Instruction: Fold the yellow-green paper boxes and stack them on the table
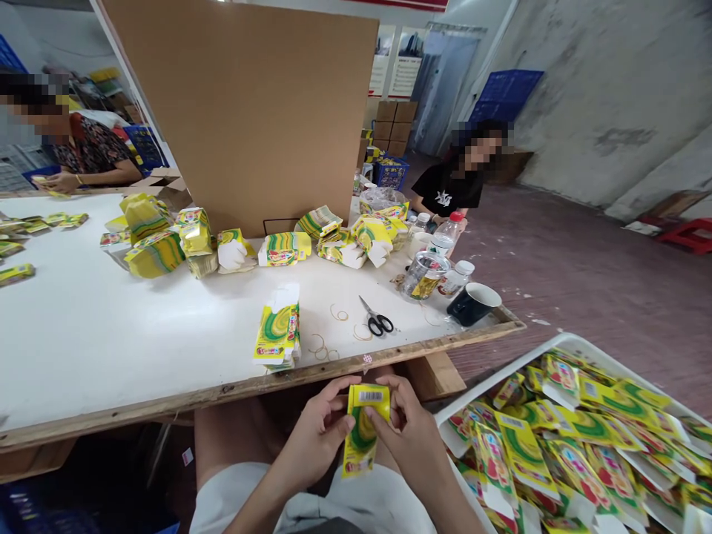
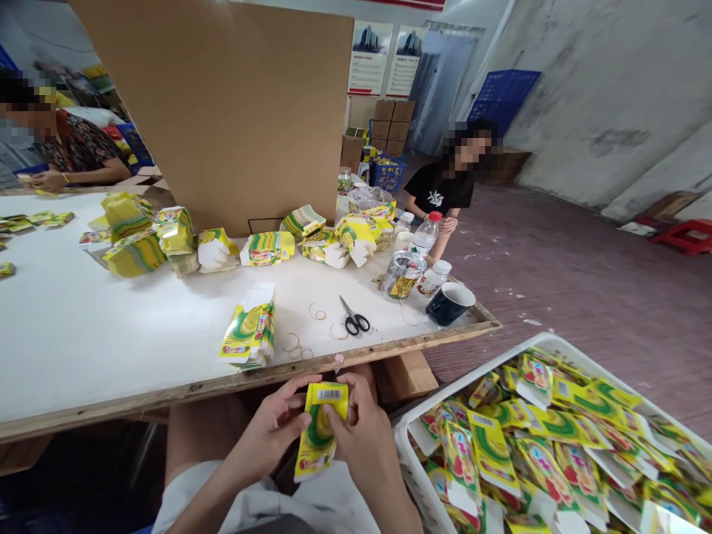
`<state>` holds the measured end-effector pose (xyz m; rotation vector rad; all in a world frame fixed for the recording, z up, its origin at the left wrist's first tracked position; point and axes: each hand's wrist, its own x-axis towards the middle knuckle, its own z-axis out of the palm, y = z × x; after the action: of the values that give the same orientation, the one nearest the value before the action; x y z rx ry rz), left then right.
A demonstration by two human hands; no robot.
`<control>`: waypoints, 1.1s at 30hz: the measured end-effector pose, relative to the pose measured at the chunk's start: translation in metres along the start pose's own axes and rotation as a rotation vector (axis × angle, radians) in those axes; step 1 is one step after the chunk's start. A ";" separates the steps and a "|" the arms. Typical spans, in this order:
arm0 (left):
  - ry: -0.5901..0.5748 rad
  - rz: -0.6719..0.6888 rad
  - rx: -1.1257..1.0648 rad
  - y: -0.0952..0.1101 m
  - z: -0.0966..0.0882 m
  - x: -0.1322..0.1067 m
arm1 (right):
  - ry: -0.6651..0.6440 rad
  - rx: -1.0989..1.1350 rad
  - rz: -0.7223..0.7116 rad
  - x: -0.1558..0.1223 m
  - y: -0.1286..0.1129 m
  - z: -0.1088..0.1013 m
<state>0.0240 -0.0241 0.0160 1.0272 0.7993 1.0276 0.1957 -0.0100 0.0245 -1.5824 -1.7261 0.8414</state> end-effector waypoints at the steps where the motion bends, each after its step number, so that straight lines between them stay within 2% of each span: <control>1: 0.006 -0.001 -0.007 0.001 0.000 0.000 | -0.006 -0.008 -0.010 0.000 -0.001 0.000; 8: 0.034 -0.010 -0.029 0.003 0.001 0.004 | 0.039 -0.113 -0.026 0.000 -0.001 0.003; 15: 0.034 -0.025 -0.010 0.001 -0.002 0.004 | 0.023 -0.158 -0.038 0.002 0.004 0.007; 22: 0.009 -0.035 -0.016 0.001 -0.002 0.003 | -0.085 0.006 -0.013 0.001 0.006 0.002; 27: 0.043 -0.039 0.044 -0.001 0.001 0.003 | -0.055 -0.031 0.043 0.003 0.005 0.002; 31: 0.069 -0.044 0.021 0.005 0.000 0.005 | -0.113 0.205 -0.031 0.005 0.008 -0.003; 33: 0.066 -0.058 0.010 0.007 -0.001 0.006 | -0.091 0.330 -0.053 0.005 0.011 -0.006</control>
<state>0.0227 -0.0172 0.0217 0.9775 0.8843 1.0132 0.2063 -0.0038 0.0196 -1.2908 -1.5866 1.1217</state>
